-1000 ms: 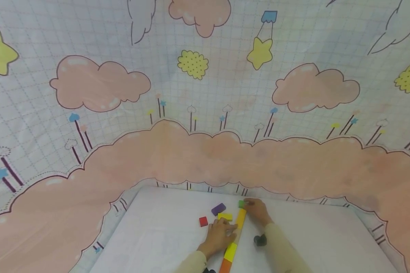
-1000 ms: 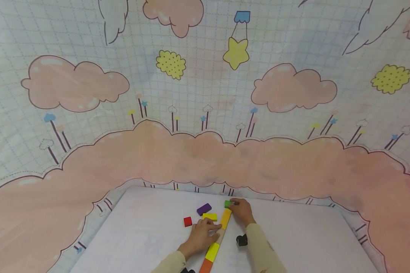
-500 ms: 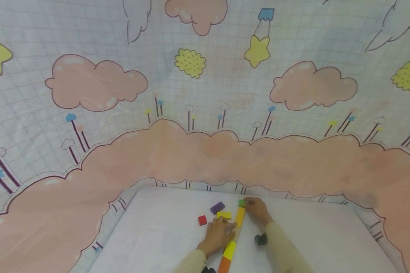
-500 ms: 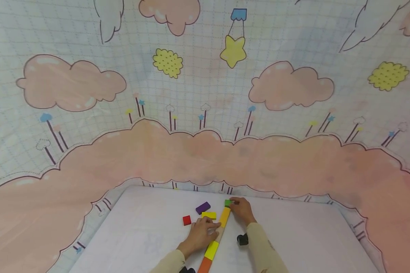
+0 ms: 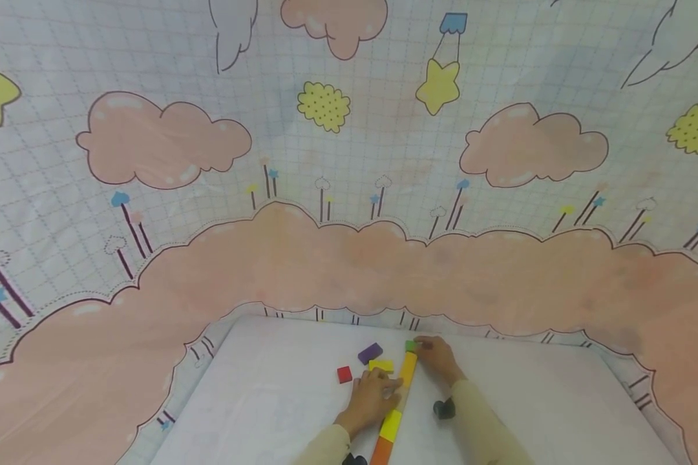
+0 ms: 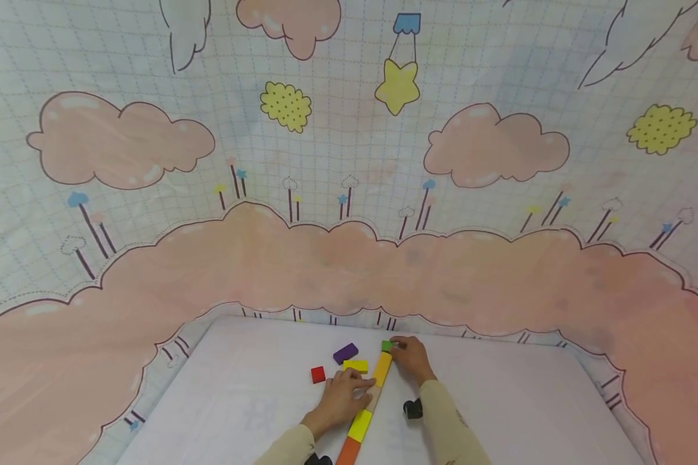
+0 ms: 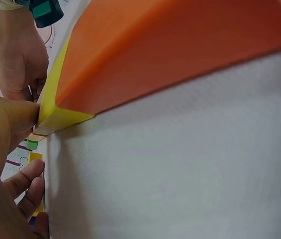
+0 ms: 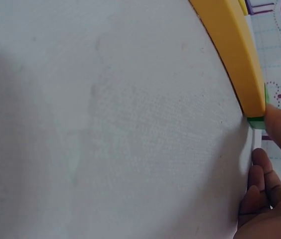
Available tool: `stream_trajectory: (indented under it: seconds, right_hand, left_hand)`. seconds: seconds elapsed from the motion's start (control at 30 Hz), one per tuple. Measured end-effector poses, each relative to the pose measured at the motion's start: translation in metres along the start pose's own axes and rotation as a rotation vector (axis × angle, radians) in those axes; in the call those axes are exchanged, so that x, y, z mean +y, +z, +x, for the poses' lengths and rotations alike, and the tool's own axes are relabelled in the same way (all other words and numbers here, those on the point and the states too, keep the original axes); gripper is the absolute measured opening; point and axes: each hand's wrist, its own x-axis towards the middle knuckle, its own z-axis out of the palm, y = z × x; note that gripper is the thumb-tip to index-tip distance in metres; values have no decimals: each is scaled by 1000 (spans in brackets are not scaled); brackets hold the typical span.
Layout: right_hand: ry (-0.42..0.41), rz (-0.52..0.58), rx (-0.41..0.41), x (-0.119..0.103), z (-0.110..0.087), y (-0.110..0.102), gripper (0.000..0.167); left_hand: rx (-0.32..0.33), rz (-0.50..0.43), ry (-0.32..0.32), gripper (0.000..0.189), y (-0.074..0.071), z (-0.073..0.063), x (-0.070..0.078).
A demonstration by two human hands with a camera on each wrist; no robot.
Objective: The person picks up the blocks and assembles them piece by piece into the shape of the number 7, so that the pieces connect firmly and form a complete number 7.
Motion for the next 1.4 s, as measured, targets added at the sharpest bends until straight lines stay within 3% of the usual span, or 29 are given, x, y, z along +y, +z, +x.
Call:
stream_trajectory:
  seconds: [0.8, 1.4]
  right_hand:
    - [31, 26, -25, 4, 3, -1, 29]
    - [42, 49, -9, 12, 12, 4, 33]
  left_hand:
    - [-5, 2, -26, 34, 1, 1, 2]
    - [15, 8, -10, 34, 0, -1, 4]
